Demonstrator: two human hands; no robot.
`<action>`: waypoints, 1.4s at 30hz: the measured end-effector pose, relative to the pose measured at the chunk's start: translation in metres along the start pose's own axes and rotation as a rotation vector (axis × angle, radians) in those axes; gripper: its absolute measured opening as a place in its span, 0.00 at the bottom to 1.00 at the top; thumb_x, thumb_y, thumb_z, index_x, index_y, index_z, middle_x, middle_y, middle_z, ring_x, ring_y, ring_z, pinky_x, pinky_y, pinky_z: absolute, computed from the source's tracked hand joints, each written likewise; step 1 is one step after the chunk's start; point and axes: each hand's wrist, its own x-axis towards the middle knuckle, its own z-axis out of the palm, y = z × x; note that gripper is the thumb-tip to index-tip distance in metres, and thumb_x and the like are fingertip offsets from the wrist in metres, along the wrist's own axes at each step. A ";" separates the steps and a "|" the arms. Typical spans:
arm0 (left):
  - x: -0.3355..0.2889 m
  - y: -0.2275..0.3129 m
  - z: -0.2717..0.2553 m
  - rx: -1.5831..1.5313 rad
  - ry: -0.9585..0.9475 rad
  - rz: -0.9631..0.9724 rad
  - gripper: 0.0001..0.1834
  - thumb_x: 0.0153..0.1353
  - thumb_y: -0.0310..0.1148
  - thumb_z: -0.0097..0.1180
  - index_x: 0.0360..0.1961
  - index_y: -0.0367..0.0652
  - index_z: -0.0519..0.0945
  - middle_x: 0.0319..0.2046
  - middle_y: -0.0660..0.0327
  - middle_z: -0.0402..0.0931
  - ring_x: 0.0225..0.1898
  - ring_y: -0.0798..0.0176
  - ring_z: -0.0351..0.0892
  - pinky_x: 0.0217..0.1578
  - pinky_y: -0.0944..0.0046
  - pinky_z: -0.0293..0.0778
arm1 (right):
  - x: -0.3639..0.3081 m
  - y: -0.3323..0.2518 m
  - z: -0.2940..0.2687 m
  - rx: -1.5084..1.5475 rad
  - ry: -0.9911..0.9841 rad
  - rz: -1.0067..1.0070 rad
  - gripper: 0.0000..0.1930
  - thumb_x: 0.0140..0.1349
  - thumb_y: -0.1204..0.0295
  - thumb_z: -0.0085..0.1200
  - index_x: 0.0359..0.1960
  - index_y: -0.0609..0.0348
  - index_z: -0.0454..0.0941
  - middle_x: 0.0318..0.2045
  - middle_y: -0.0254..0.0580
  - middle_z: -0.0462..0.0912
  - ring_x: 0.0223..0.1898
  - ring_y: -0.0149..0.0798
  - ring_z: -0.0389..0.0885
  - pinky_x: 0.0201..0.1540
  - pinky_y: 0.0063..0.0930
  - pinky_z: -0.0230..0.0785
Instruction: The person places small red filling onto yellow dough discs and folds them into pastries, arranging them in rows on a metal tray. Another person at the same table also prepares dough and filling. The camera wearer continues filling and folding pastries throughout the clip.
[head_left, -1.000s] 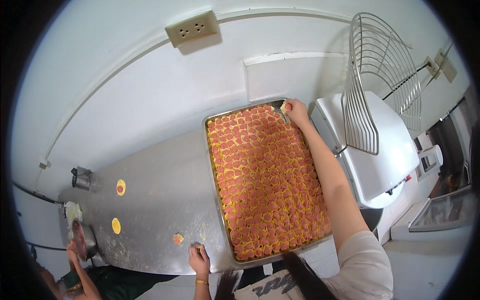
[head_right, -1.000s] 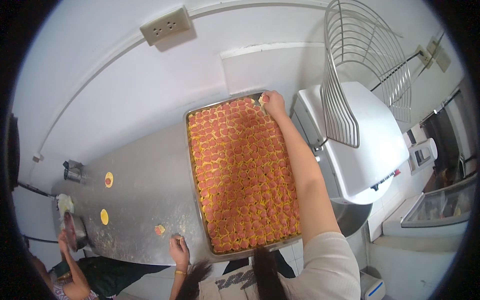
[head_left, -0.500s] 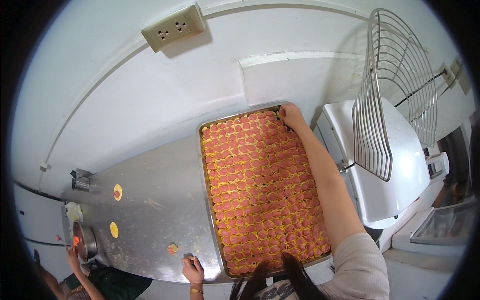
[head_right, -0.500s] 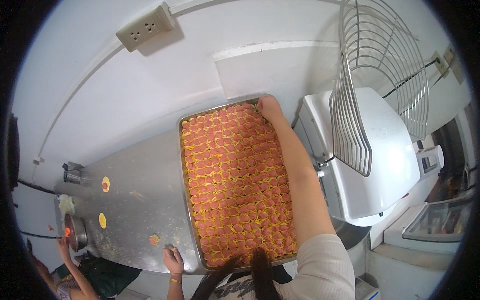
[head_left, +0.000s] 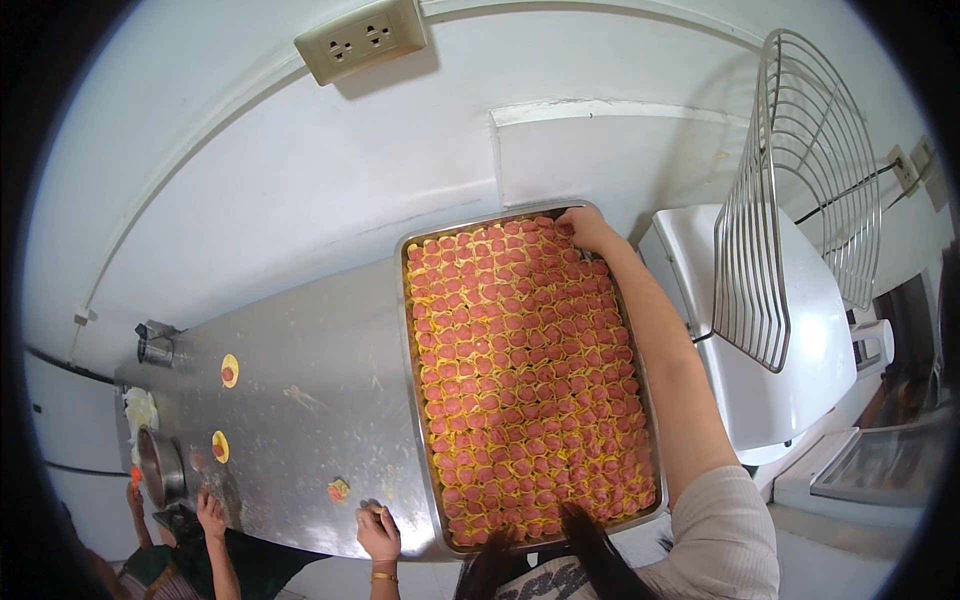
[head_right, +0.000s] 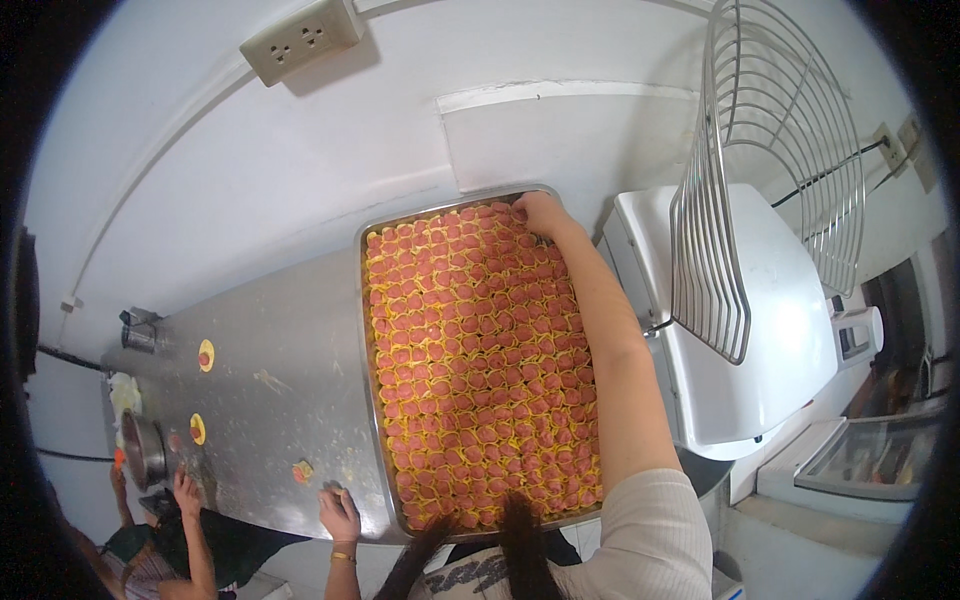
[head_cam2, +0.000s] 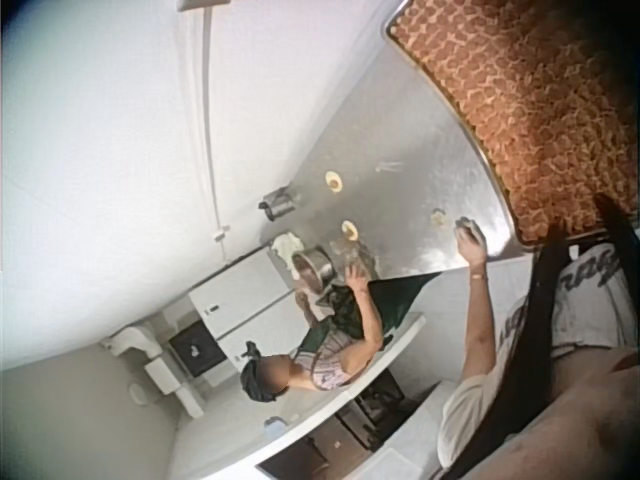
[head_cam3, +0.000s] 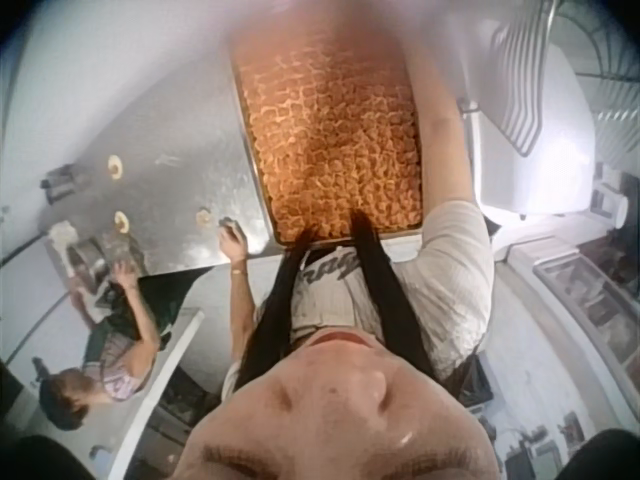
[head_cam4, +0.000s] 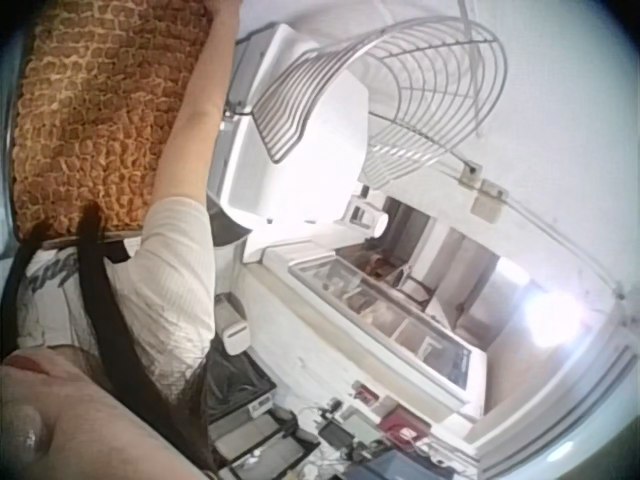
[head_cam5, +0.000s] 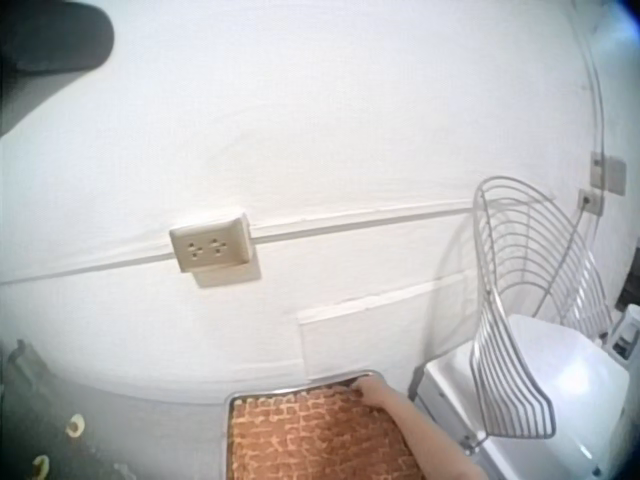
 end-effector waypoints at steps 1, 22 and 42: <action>0.000 -0.001 0.000 -0.020 0.001 0.004 0.12 0.62 0.38 0.49 0.35 0.39 0.69 0.33 0.50 0.68 0.33 0.42 0.73 0.33 0.49 0.69 | 0.001 -0.001 -0.001 -0.031 -0.020 0.002 0.07 0.39 0.80 0.54 0.24 0.58 0.78 0.27 0.49 0.79 0.34 0.52 0.77 0.35 0.41 0.68; 0.000 -0.001 -0.002 -0.028 -0.014 -0.007 0.10 0.62 0.37 0.49 0.35 0.41 0.69 0.33 0.49 0.68 0.33 0.41 0.73 0.32 0.49 0.70 | 0.010 -0.008 -0.002 -0.067 -0.007 0.190 0.09 0.45 0.75 0.58 0.30 0.49 0.84 0.29 0.46 0.83 0.35 0.48 0.80 0.38 0.39 0.72; 0.003 0.005 -0.008 -0.064 0.030 0.035 0.06 0.59 0.31 0.53 0.33 0.41 0.71 0.30 0.52 0.71 0.29 0.45 0.74 0.29 0.51 0.71 | -0.001 0.015 0.012 0.165 0.196 0.362 0.13 0.48 0.74 0.52 0.36 0.56 0.84 0.32 0.53 0.83 0.31 0.49 0.81 0.38 0.35 0.73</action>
